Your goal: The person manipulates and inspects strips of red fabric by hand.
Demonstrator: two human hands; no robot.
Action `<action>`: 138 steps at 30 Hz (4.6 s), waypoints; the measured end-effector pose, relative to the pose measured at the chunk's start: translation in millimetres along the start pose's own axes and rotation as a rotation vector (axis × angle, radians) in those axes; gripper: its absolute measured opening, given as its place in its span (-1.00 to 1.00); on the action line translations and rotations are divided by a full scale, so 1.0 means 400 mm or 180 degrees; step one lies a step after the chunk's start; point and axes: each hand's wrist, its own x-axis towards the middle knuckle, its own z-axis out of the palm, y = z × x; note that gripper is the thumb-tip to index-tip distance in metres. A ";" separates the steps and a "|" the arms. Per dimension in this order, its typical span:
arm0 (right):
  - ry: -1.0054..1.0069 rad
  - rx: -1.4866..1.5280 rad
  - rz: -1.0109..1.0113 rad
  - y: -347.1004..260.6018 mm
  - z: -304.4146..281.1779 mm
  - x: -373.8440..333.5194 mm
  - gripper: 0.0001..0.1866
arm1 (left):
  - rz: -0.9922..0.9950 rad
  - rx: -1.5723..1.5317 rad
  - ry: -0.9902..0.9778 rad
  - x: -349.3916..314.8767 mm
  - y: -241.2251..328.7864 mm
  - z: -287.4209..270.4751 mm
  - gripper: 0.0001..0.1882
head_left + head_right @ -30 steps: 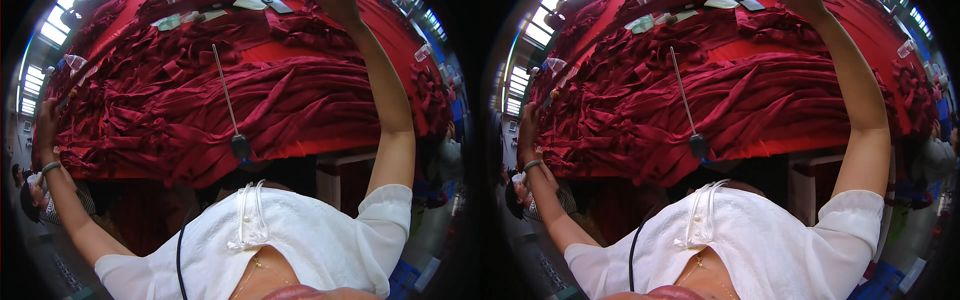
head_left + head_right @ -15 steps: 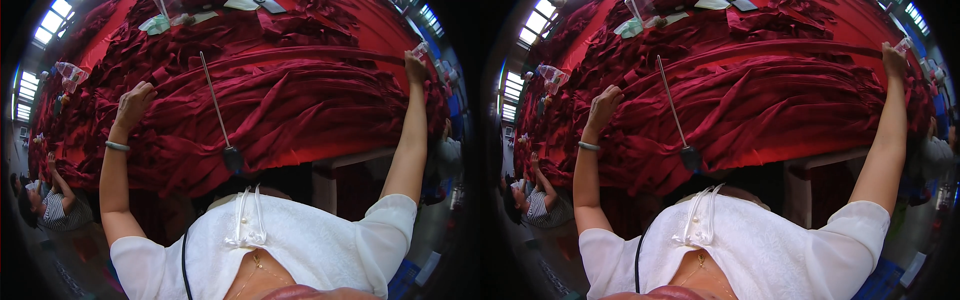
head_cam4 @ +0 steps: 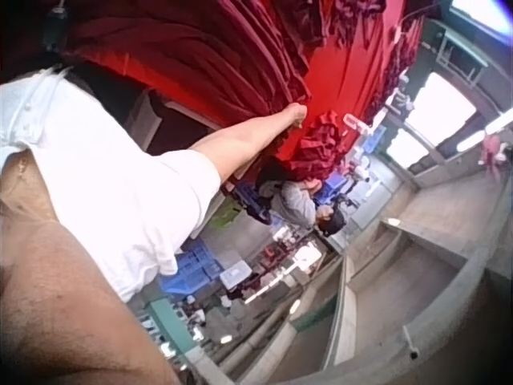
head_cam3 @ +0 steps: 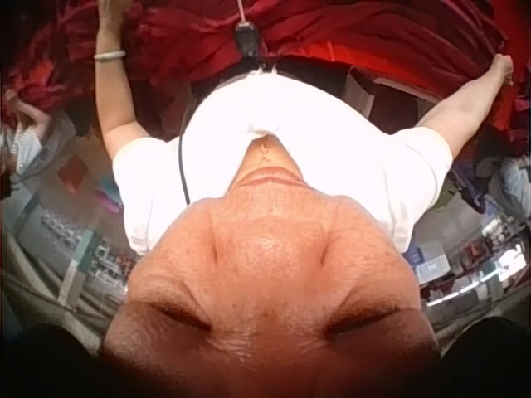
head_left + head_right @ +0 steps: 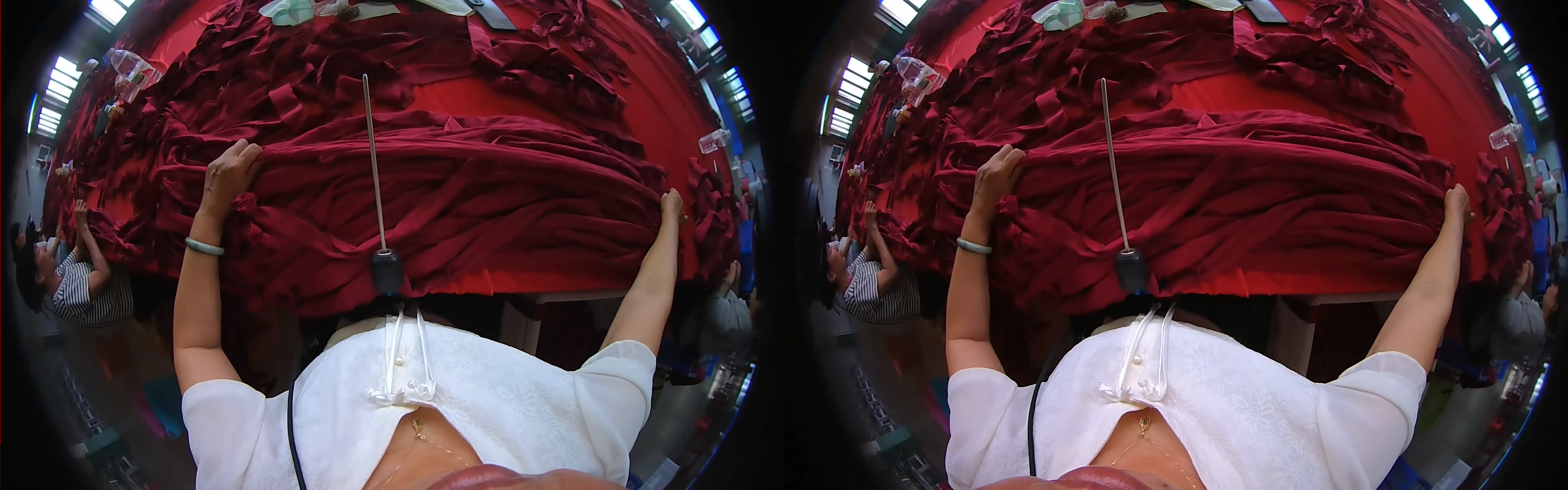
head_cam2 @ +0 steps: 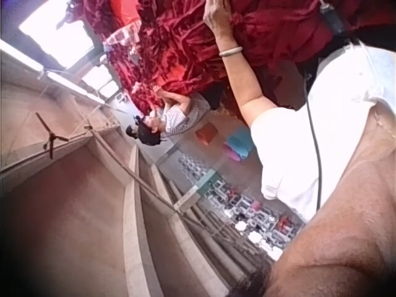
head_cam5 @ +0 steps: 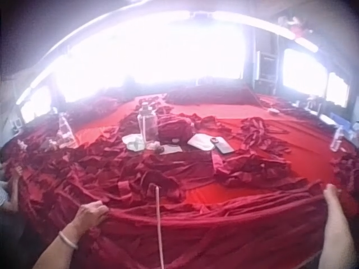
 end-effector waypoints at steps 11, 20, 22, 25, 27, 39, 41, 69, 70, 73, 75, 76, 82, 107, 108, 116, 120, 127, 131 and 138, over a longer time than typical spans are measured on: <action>0.1640 0.0190 -0.1853 -0.538 -0.317 -0.178 -0.57 | 0.0671 -0.0375 0.0288 0.008 -0.041 0.046 -0.51; 0.1879 0.1113 -0.3667 -1.009 -0.423 -0.464 -0.60 | 0.0389 -0.0369 0.0759 -0.007 -0.017 0.012 -0.55; 0.2042 0.2755 -0.3592 -0.981 -0.425 -0.431 -0.68 | 0.0419 -0.0318 0.1028 -0.003 -0.017 0.006 -0.56; 0.1396 0.4165 -0.3522 -0.910 -0.502 -0.426 -0.79 | 0.0343 -0.0551 0.1052 0.059 0.028 -0.039 -0.60; 0.1312 0.4440 -0.3863 -0.827 -0.606 -0.490 -0.80 | 0.0539 -0.0745 0.1240 0.145 0.061 -0.067 -0.61; 0.2579 0.3630 -0.4284 -0.622 -0.821 -0.540 -0.80 | 0.1094 -0.2624 -0.0038 0.569 0.259 0.035 -0.76; 0.2601 0.3700 -0.3667 -0.551 -0.820 -0.429 -0.77 | 0.1103 -0.2865 -0.0221 0.557 0.242 0.056 -0.77; 0.1689 0.3189 -0.3828 -0.832 -0.532 -0.352 -0.69 | -0.1019 -0.2119 0.0599 0.540 0.119 -0.001 -0.81; 0.1207 0.3569 -0.4190 -0.883 -0.565 -0.459 -0.66 | -0.1314 -0.2420 0.0181 0.534 0.141 -0.038 -0.83; 0.0739 0.4504 -0.4691 -1.031 -0.619 -0.703 -0.55 | -0.0233 -0.1687 0.0954 0.546 0.085 0.009 -0.83; 0.0985 0.4754 -0.4437 -1.151 -0.574 -0.764 -0.56 | 0.0138 -0.1477 0.1073 0.561 0.083 0.051 -0.83; 0.0981 0.4778 -0.4460 -1.168 -0.586 -0.791 -0.56 | -0.0061 -0.1770 0.1026 0.544 0.063 0.067 -0.81; -0.0041 0.3908 -0.4614 -1.150 -0.617 -0.758 -0.75 | 0.0225 -0.0534 0.1454 0.492 0.066 0.068 -0.74; -0.2058 0.5979 -0.4377 -1.050 -0.642 -0.867 -0.70 | -0.0179 -0.6572 0.0480 0.493 0.181 -0.036 -0.79; -0.2313 0.5731 -0.4440 -1.048 -0.616 -0.883 -0.70 | 0.0436 -0.6907 0.0448 0.500 0.161 -0.013 -0.78; -0.1083 0.4987 -0.4354 -1.029 -0.501 -0.879 -0.80 | -0.1253 -0.6861 -0.0346 0.436 0.169 0.156 -0.81; 0.0670 0.4658 -0.4063 -1.013 -0.499 -0.892 -0.83 | -0.1625 -0.6548 0.0187 0.403 0.216 0.145 -0.88; -0.0615 0.5286 -0.3954 -1.000 -0.488 -0.905 -0.87 | -0.1248 -0.1982 0.1361 0.341 0.243 0.111 -0.78; -0.1460 0.5717 -0.3923 -0.959 -0.543 -0.942 -0.87 | -0.0716 -0.3402 0.1145 0.320 0.277 0.131 -0.79; -0.1491 0.6034 -0.4178 -0.978 -0.502 -0.930 -0.80 | -0.1181 -0.5386 0.0522 0.296 0.300 0.145 -0.83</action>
